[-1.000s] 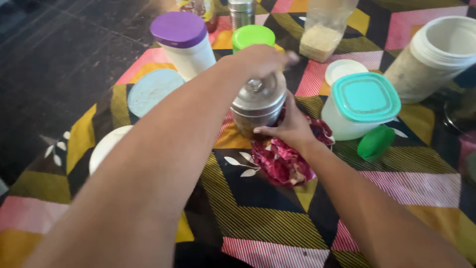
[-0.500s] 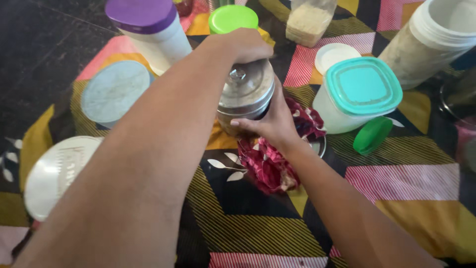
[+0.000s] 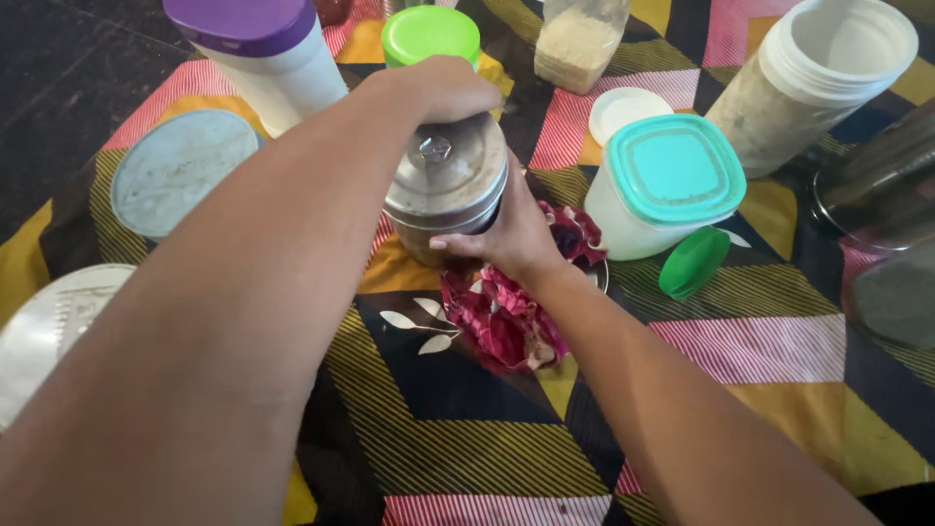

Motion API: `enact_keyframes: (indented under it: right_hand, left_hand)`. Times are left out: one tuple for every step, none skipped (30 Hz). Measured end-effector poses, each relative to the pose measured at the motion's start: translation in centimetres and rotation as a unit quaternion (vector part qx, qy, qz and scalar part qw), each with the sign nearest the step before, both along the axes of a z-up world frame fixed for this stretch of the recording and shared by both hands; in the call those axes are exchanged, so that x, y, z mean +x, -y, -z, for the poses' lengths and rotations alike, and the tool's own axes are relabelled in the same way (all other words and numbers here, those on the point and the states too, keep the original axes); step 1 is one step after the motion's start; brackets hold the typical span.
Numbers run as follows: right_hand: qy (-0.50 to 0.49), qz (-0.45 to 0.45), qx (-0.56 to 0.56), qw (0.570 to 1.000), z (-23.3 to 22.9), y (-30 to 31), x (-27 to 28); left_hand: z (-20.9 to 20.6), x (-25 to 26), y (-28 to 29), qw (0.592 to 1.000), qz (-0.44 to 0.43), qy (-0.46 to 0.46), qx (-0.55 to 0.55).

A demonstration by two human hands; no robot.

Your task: The person wipes the exterior of several plastic and metal containers with a patterned cloth on a table. They handle multiple containers one at a time, wiping each before setting it down.

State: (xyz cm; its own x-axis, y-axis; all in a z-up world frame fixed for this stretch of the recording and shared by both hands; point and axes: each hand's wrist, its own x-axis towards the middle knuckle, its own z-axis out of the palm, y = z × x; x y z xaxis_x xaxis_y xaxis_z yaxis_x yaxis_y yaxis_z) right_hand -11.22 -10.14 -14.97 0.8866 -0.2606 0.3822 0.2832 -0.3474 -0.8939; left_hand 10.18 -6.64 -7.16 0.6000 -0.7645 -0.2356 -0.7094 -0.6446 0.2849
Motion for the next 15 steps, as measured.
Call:
enact_keyframes:
  right_hand:
    - [0.002, 0.006, -0.021, 1.000, 0.0, 0.1, 0.2]
    - [0.004, 0.013, -0.041, 0.999, 0.0, 0.2, 0.4]
    - [0.005, 0.021, -0.060, 0.998, 0.1, 0.3, 0.6]
    - [-0.003, 0.026, -0.066, 0.997, 0.3, 0.4, 0.6]
    - [-0.011, 0.032, -0.072, 0.997, 0.4, 0.6, 0.6]
    - [-0.020, 0.037, -0.077, 0.996, 0.5, 0.7, 0.6]
    - [-0.021, 0.030, -0.060, 0.998, 0.5, 0.7, 0.6]
    - [-0.018, 0.022, -0.042, 0.999, 0.2, 0.6, 0.9]
    - [-0.016, 0.013, -0.023, 1.000, -0.1, 0.5, 1.1]
    - [-0.016, 0.002, -0.022, 1.000, -0.4, 0.4, 1.1]
    - [-0.016, -0.008, -0.022, 1.000, -0.9, 0.3, 0.9]
    - [-0.014, -0.017, -0.021, 1.000, -1.6, 0.3, 0.7]
    - [-0.027, -0.020, -0.037, 0.999, -2.2, 0.2, 0.4]
    - [-0.036, -0.022, -0.056, 0.998, -2.8, 0.3, 0.1]
    - [-0.046, -0.024, -0.075, 0.996, -3.3, 0.4, -0.1]
  left_hand:
    - [-0.3, 0.0, -0.2, 0.999, -0.031, -0.018, -0.008]
    - [-0.6, -0.2, -0.4, 1.000, -0.022, -0.014, -0.012]
    - [-1.0, -0.5, -0.6, 1.000, -0.014, -0.009, -0.015]
    - [-1.4, -1.1, -0.7, 1.000, -0.005, -0.006, -0.018]
    - [-1.8, -1.8, -0.8, 1.000, -0.001, 0.008, -0.013]
    - [-2.3, -2.5, -0.9, 1.000, 0.002, 0.022, -0.007]
    - [-2.9, -3.3, -1.1, 0.999, 0.005, 0.037, -0.001]
    - [-3.8, -3.9, -1.4, 0.997, 0.004, 0.065, 0.031]
    - [-4.6, -4.7, -1.5, 0.994, 0.002, 0.093, 0.062]
    - [-5.1, -5.6, -1.9, 0.988, -0.001, 0.123, 0.092]
    - [-5.5, -6.6, -2.7, 0.991, -0.025, 0.123, 0.038]
    - [-6.0, -7.3, -3.4, 0.991, -0.047, 0.124, -0.016]
    - [-6.2, -8.2, -4.3, 0.987, -0.068, 0.124, -0.070]
    - [-5.9, -9.3, -5.6, 0.964, -0.120, 0.134, -0.197]
    - [-5.1, -10.4, -7.2, 0.922, -0.168, 0.140, -0.320]
